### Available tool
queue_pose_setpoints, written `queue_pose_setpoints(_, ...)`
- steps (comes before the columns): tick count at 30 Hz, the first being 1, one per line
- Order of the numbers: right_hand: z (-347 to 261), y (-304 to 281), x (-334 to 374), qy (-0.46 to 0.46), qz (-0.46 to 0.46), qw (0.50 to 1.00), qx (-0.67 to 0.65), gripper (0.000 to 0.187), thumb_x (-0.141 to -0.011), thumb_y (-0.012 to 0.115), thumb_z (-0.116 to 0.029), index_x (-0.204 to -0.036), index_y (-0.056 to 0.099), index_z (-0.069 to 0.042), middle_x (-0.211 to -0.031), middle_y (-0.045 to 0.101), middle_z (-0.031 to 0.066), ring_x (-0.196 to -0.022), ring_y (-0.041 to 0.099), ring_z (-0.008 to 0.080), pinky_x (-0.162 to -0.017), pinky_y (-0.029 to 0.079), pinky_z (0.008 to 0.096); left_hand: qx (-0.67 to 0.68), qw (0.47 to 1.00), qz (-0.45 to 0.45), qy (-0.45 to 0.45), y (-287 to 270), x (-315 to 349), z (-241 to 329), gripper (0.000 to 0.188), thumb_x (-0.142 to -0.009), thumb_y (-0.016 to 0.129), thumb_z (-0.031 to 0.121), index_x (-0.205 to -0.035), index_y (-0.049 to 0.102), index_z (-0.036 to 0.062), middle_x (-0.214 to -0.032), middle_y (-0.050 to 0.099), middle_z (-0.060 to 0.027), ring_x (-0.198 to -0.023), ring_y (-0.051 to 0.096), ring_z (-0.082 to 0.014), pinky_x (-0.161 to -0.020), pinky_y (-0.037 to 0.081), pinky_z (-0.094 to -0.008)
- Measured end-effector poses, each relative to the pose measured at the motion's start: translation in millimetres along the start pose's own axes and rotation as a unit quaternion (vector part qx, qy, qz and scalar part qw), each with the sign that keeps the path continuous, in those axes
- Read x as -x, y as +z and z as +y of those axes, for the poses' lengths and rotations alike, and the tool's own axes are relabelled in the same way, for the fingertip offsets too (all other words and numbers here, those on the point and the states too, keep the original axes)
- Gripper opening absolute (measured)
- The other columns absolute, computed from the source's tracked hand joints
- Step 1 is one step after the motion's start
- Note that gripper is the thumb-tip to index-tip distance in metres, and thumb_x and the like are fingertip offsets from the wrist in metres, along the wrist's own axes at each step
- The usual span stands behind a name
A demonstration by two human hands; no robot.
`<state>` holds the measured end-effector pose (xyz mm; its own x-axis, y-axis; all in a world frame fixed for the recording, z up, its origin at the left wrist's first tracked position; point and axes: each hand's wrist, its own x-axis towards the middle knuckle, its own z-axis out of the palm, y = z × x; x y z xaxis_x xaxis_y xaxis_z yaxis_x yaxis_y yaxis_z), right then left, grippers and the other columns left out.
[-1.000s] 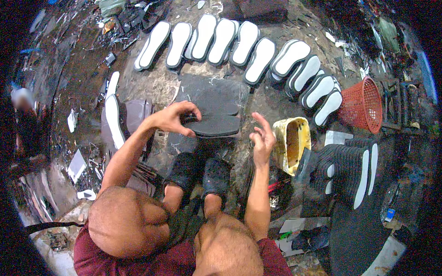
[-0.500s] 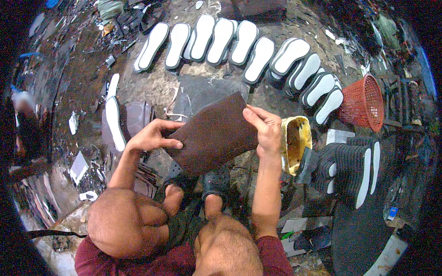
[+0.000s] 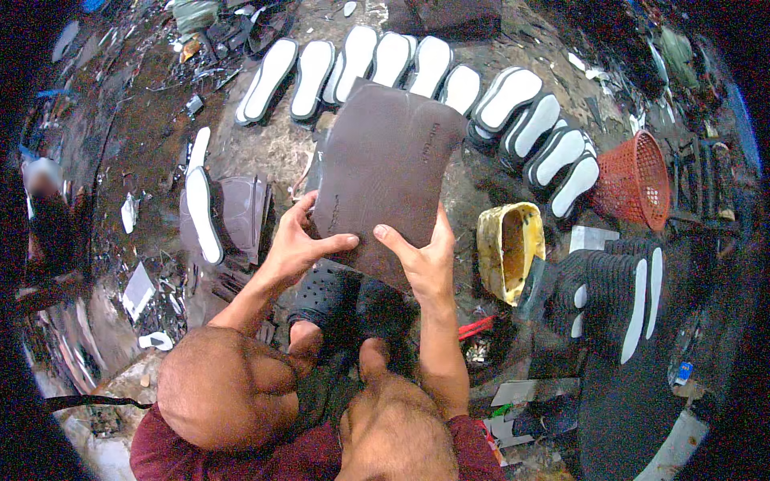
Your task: The person sits on the floor and repeatedly picks up brown insole pieces and white shoe soles, aligns them, and places them together. The person handles the parts one at a time, occasionally adjusting alignment before setting the paired insole and sole aside.
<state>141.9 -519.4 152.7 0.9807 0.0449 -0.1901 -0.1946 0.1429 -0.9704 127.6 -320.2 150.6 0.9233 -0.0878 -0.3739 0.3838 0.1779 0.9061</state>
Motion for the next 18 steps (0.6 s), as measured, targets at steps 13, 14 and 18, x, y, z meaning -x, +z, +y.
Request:
queue_pose_setpoints(13, 2, 2, -6, 0.085, -0.007, 0.987, -0.138, 0.060, -0.084, 0.071, -0.001, -0.139, 0.047, -0.001, -0.130, 0.060, 0.0131, -0.119, 0.058, 0.0251, -0.105, 0.043, 0.0381, 0.192, 0.980, -0.035, -0.050, -23, -8, -22, 0.040, -0.102, 0.058, 0.029, -0.128, 0.060, -0.0016, -0.115, 0.069, -0.0040, -0.096, 0.066, -0.0123, -0.086, 0.053, -0.0282)
queue_pose_setpoints(14, 1, 4, -7, 0.086, -0.008, 0.986, -0.142, 0.060, -0.085, 0.070, -0.001, -0.140, 0.046, -0.001, -0.131, 0.060, 0.0132, -0.120, 0.057, 0.0252, -0.105, 0.043, 0.0380, 0.125, 0.988, -0.050, -0.069, -27, -6, -20, 0.042, -0.102, 0.058, 0.029, -0.130, 0.059, -0.0014, -0.115, 0.069, -0.0036, -0.097, 0.065, -0.0107, -0.085, 0.053, -0.0267)
queue_pose_setpoints(18, 20, -5, -10, 0.132, -0.068, 0.978, -0.144, 0.063, -0.085, 0.069, -0.002, -0.143, 0.042, 0.000, -0.133, 0.058, 0.0132, -0.120, 0.057, 0.0254, -0.106, 0.041, 0.0380, 0.031, 0.989, -0.133, -0.052, -47, 6, -30, 0.066, -0.090, 0.074, 0.018, -0.145, 0.043, -0.0002, -0.126, 0.064, -0.0070, -0.111, 0.061, -0.0145, -0.092, 0.051, -0.0281)
